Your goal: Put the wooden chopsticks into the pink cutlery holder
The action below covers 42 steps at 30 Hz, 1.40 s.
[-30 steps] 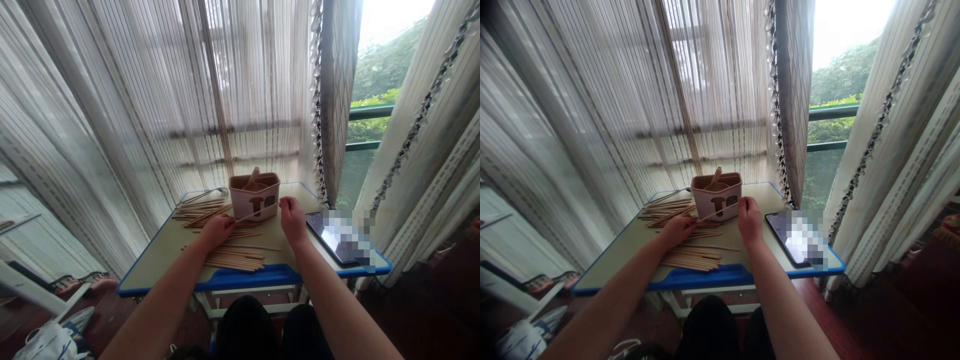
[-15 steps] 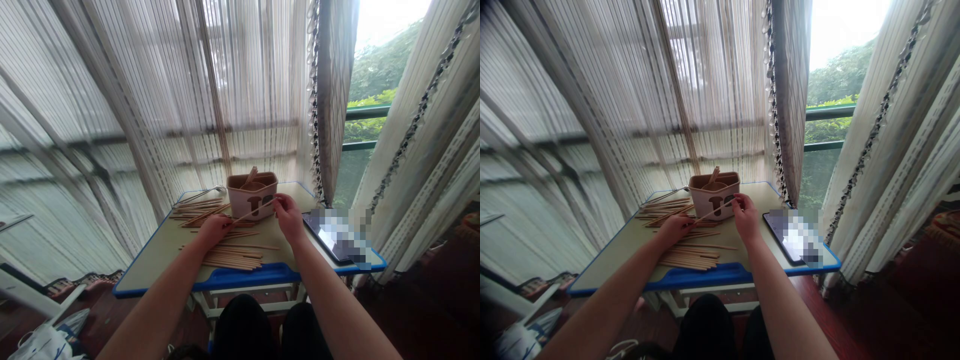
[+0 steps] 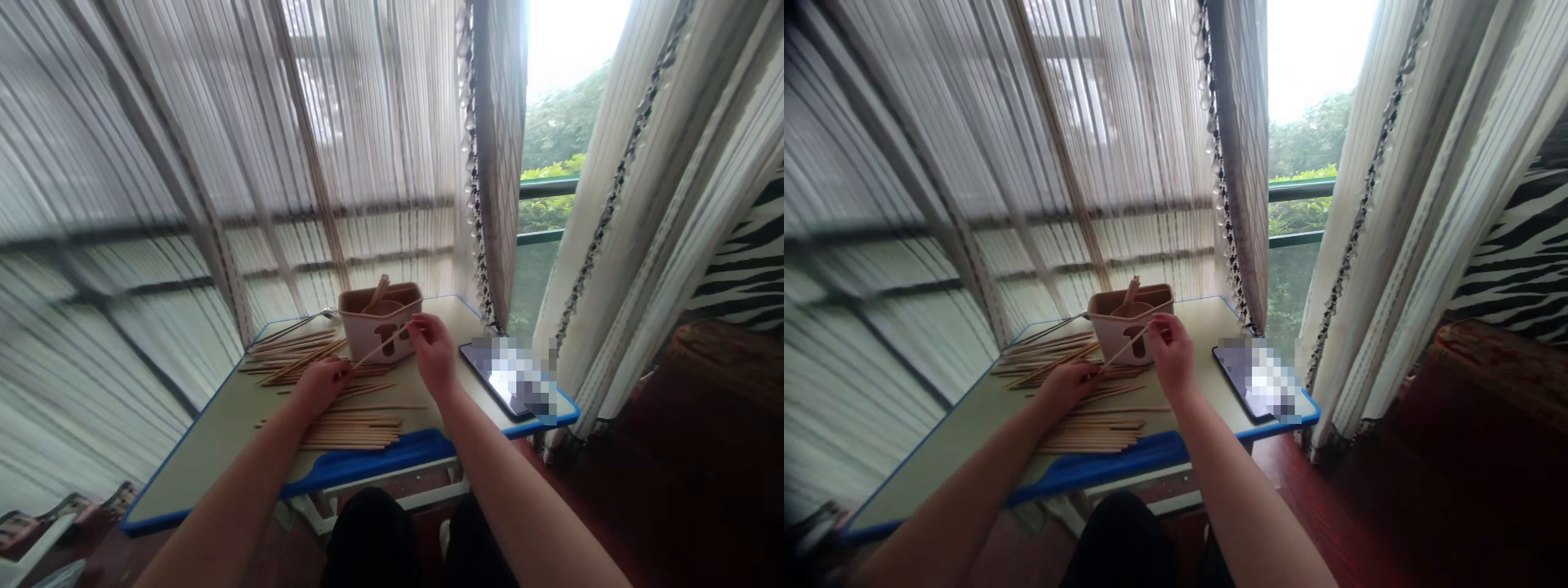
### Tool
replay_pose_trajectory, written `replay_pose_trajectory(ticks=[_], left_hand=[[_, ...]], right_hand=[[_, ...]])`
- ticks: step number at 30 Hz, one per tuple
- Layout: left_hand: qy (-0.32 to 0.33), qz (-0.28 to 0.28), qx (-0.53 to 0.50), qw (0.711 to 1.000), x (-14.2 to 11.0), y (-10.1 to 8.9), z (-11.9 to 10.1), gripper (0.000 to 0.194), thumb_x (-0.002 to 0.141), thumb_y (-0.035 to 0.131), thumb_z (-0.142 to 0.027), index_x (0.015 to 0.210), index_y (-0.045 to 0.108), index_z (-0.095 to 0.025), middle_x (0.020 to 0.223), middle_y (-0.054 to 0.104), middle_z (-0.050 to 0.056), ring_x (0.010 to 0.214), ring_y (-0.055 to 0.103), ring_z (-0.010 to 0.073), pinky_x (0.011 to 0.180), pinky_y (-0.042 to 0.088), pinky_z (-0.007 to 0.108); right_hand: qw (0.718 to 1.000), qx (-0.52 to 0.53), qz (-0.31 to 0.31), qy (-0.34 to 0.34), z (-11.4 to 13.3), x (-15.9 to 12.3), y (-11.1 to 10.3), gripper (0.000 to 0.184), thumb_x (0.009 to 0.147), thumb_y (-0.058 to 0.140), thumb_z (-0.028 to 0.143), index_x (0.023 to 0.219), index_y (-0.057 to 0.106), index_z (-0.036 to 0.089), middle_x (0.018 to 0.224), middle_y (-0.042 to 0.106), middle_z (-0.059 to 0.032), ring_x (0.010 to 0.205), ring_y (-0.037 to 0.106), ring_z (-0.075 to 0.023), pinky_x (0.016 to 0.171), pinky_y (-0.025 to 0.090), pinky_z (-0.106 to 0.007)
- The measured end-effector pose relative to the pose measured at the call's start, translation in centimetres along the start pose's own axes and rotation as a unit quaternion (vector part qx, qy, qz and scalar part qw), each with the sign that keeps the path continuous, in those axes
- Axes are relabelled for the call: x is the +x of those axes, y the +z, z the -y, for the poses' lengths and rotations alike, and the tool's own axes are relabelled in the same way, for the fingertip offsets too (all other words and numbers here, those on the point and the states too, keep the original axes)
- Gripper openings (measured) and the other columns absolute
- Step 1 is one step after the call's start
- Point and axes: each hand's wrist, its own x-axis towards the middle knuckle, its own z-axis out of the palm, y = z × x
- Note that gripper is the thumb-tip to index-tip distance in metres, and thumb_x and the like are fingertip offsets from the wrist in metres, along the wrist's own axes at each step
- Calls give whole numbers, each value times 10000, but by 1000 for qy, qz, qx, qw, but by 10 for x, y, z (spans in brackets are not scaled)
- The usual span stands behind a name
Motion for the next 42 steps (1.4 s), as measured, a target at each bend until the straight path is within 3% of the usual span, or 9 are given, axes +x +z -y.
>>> replay_pose_trajectory(ticks=[3, 7, 13, 17, 23, 28, 33, 38, 42], left_hand=[[-7, -14, 1, 1000, 1, 1, 2, 282, 835, 466, -383, 836, 690, -211, 787, 644, 31, 694, 566, 134, 659, 417, 227], [-13, -76, 2, 997, 2, 0, 1, 287, 841, 456, -398, 838, 676, -213, 785, 650, 27, 706, 574, 142, 674, 424, 237], [-55, -154, 0, 987, 2, -3, -3, 296, 842, 469, -384, 981, 630, -179, 857, 662, 48, 746, 588, 145, 737, 448, 257], [-77, -144, -3, 987, 2, -2, -4, 261, 844, 463, -354, 960, 625, -185, 795, 651, 35, 660, 570, 125, 683, 455, 247], [-87, -110, -7, 990, 1, 0, -8, 208, 843, 445, -286, 890, 631, -207, 781, 638, 38, 665, 558, 125, 652, 441, 239], [-96, -95, -2, 991, 1, 2, -9, 209, 836, 448, -285, 883, 640, -216, 750, 630, 36, 633, 549, 120, 628, 434, 236], [-99, -96, 0, 990, 0, 2, -5, 207, 833, 456, -291, 883, 645, -223, 749, 630, 30, 643, 552, 121, 620, 429, 228], [-106, -88, 4, 991, 1, 2, -6, 214, 836, 450, -297, 869, 646, -215, 749, 626, 27, 650, 548, 122, 617, 420, 225], [-84, -51, -8, 995, 2, 3, -11, 184, 812, 470, -265, 811, 645, -209, 763, 622, 31, 682, 546, 126, 642, 418, 224]], right_hand=[[1000, -9, 5, -29, 10, 0, 14, 253, 827, 486, 376, 1002, 548, 205, 847, 610, -21, 669, 561, -111, 603, 483, -245], [994, -39, 60, -86, 32, 14, 37, 217, 842, 478, 350, 1018, 542, 240, 834, 608, 1, 651, 558, -100, 618, 483, -244], [965, -77, 128, -215, 97, 72, 80, 186, 856, 445, 266, 1017, 538, 251, 848, 591, 14, 690, 546, -90, 678, 468, -259], [946, -94, 119, -288, 127, 110, 86, 231, 866, 393, 231, 1065, 509, 238, 878, 562, 15, 748, 555, -93, 677, 450, -264], [950, -107, 65, -286, 106, 141, 73, 252, 857, 386, 226, 1073, 516, 231, 899, 565, -10, 748, 554, -107, 662, 449, -270], [936, -168, 124, -283, 86, 153, 75, 224, 809, 461, 197, 999, 578, 215, 827, 602, -6, 674, 538, -105, 654, 440, -284], [920, -254, 188, -231, 72, 161, 73, 149, 721, 561, 170, 845, 639, 194, 675, 610, -12, 602, 514, -121, 588, 409, -291], [878, -372, 243, -178, 69, 164, 63, 54, 651, 619, 167, 653, 663, 197, 628, 618, -27, 563, 509, -132, 558, 390, -296], [846, -429, 281, -143, 68, 164, 56, 100, 614, 620, 142, 633, 690, 210, 610, 630, -27, 516, 507, -125, 514, 378, -276]])
